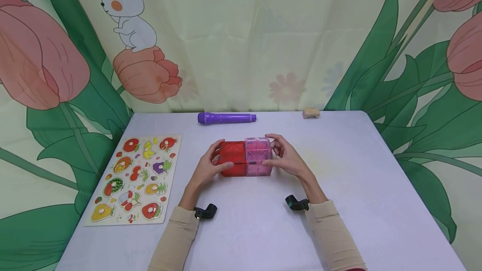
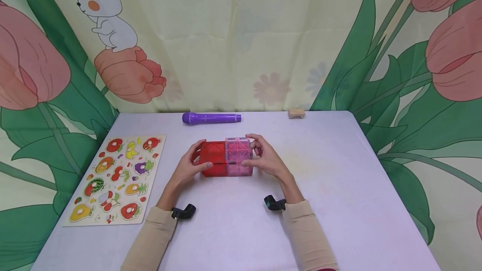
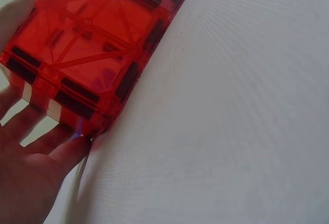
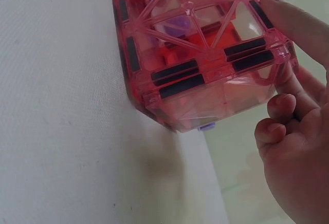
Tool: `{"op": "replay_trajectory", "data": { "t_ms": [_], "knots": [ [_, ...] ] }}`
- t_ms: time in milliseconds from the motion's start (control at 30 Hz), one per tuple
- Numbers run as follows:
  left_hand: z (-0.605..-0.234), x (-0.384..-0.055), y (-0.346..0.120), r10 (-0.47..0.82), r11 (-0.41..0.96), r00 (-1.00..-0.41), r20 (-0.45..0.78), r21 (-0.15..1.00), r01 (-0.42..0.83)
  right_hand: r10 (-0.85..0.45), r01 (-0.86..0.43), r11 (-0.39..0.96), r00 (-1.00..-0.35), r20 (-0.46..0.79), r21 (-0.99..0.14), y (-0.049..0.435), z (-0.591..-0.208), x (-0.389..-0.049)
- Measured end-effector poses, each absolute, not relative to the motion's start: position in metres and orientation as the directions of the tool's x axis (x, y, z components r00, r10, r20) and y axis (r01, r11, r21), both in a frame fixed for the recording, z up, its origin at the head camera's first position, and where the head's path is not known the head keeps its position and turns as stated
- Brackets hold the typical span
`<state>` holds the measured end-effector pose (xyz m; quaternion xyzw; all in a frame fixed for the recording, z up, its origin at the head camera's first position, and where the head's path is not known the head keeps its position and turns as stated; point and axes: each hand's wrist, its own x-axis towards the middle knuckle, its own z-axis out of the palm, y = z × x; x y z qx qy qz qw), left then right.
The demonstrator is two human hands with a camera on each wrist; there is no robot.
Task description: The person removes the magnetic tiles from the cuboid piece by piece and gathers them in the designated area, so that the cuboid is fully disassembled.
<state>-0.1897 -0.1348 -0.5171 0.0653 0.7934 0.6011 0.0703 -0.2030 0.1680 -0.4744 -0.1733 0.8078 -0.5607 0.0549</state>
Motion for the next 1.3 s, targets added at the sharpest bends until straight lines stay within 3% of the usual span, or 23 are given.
{"op": "replay_trajectory", "data": {
  "t_ms": [667,1033,1300],
  "knots": [
    [-0.514,-0.188,-0.133,0.19,0.258,-0.981,-0.033,0.966,0.017,-0.352,-0.178,0.23,-0.932,0.088,-0.957,0.17,-0.474,-0.203],
    [-0.515,-0.187,-0.133,0.193,0.25,-0.981,-0.023,0.968,0.026,-0.27,-0.181,0.179,-0.954,0.128,-0.967,0.177,-0.467,-0.208],
    [-0.515,-0.186,-0.133,0.197,0.236,-0.98,-0.009,0.971,0.039,-0.137,-0.142,0.176,-0.983,0.118,-0.974,0.184,-0.464,-0.219]
  ]
}}
